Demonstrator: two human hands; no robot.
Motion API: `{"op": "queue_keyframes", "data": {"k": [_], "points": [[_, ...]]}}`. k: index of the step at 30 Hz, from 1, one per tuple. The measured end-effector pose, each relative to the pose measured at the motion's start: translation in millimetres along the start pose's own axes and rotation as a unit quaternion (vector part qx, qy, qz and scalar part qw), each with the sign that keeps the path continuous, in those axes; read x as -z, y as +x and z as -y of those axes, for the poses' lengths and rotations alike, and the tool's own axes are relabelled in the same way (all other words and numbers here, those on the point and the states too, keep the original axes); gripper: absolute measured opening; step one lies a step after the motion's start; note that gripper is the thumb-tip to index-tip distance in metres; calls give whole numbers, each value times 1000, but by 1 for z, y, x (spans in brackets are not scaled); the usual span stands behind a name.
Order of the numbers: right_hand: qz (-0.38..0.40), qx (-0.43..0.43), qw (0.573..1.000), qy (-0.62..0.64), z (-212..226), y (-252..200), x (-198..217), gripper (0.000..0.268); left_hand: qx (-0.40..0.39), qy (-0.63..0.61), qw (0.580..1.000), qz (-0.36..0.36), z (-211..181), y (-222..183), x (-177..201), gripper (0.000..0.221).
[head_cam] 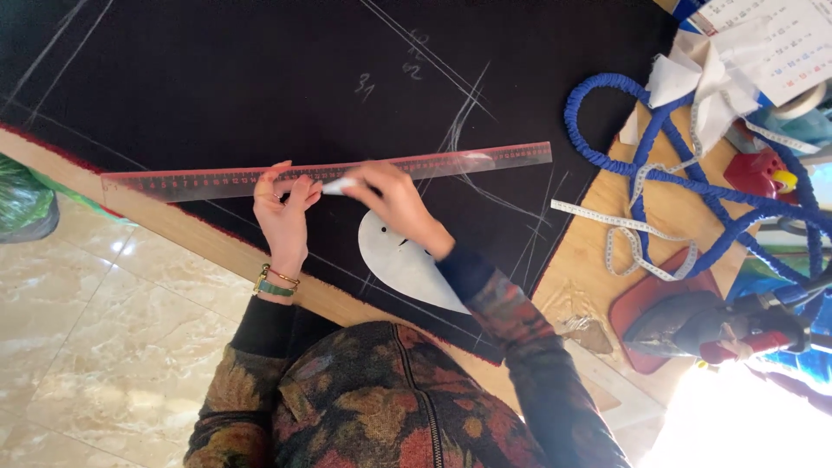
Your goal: Drafting a garment pattern on dark fabric using chalk, a ruler, a French curve, and a measuring tape.
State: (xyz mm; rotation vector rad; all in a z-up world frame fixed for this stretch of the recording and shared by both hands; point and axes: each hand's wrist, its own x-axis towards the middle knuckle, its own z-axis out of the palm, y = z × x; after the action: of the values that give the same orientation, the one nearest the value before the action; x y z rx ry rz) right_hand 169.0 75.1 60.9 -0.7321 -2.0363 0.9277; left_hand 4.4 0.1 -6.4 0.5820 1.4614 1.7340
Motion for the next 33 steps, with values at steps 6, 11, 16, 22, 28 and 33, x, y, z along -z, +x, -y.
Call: {"op": "queue_keyframes", "data": {"k": [6,11,16,22,28,33], "points": [[-7,59,992,-111,-4,-66,53,10,85,-48,994,43,-21,-10,16,30],[31,-53,983,-173,14,-99,123,13,118,-63,989,70,-14,-18,47,24],[121,-164,969,-140,36,-126,142,11,134,-74,983,104,-27,-13,51,21],[-19,-194,979,-53,47,-160,62,10,39,-3,992,116,-95,-11,-14,21],[-89,-238,958,131,87,-122,-6,12,-77,-20,977,199,-118,32,-68,32],[-205,-289,925,134,77,-119,-19,8,-203,103,912,342,-183,100,-91,30]]}}
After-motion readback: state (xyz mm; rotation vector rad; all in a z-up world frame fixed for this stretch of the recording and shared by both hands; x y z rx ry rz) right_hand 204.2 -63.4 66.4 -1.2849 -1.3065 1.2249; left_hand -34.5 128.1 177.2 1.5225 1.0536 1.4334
